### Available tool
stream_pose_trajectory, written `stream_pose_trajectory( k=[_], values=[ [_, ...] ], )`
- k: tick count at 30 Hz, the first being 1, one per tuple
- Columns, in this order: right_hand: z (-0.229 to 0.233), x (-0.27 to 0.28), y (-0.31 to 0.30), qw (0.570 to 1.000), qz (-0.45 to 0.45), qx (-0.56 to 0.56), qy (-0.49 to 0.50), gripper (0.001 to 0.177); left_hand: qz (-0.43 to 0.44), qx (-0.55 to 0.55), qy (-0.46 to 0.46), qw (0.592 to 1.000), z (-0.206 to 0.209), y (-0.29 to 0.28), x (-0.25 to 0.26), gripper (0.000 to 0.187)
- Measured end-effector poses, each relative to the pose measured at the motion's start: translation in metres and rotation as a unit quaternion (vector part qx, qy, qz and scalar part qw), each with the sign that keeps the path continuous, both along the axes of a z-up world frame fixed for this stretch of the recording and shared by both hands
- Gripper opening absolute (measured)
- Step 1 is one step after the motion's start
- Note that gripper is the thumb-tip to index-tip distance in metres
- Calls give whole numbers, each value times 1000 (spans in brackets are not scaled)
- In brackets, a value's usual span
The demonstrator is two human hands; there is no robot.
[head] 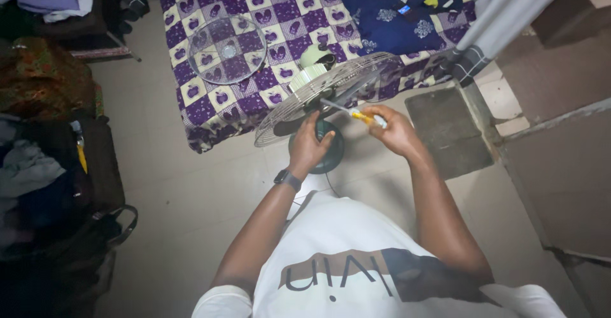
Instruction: The person disassembles a standing fan by first removing the front grill, then using a screwdriver to loosen the central nut and remove the fan blades, and finally unscrewing the rear grill.
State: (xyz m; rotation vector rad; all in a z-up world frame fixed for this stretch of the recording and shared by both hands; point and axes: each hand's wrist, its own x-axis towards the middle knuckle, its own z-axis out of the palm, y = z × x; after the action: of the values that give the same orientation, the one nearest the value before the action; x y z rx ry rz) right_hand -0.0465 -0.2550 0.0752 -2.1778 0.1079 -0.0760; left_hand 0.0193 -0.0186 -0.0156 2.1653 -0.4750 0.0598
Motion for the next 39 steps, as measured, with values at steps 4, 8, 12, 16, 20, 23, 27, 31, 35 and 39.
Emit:
stream_pose_trajectory(
  k=[4, 8, 12, 16, 20, 23, 27, 31, 35, 39],
  values=[
    [31, 7, 12, 996, -47, -60, 42, 41, 24, -1, 159, 987, -21, -4, 1, 68],
    [39, 16, 20, 985, -28, -151, -79, 39, 155, -128, 295, 934, -71, -1, 7, 74],
    [34, 25, 21, 981, -36, -169, -84, 41, 313, -247, 68, 915, -121, 8, 17, 90],
    [28, 33, 18, 980, -45, -179, -67, 39, 256, -431, 75, 862, -125, 21, 28, 62],
    [24, 40, 13, 982, -64, -171, -44, 38, 311, -270, 61, 909, -85, 24, 17, 41],
    [19, 47, 13, 988, -76, -130, -25, 37, 298, -260, 61, 916, -50, 18, 12, 26],
    [6, 63, 20, 989, -67, -100, -89, 34, 256, -211, 12, 943, -22, 15, 10, 18],
    [-3, 76, 29, 988, -84, -110, -70, 32, 254, -227, 46, 939, -12, 16, 8, 19],
    [3, 81, 34, 983, -72, -98, -137, 31, 251, -208, 68, 943, -8, 18, 6, 20],
    [13, 81, 38, 986, -87, -118, -75, 29, 233, -208, 43, 949, -9, 19, 8, 22]
  ],
)
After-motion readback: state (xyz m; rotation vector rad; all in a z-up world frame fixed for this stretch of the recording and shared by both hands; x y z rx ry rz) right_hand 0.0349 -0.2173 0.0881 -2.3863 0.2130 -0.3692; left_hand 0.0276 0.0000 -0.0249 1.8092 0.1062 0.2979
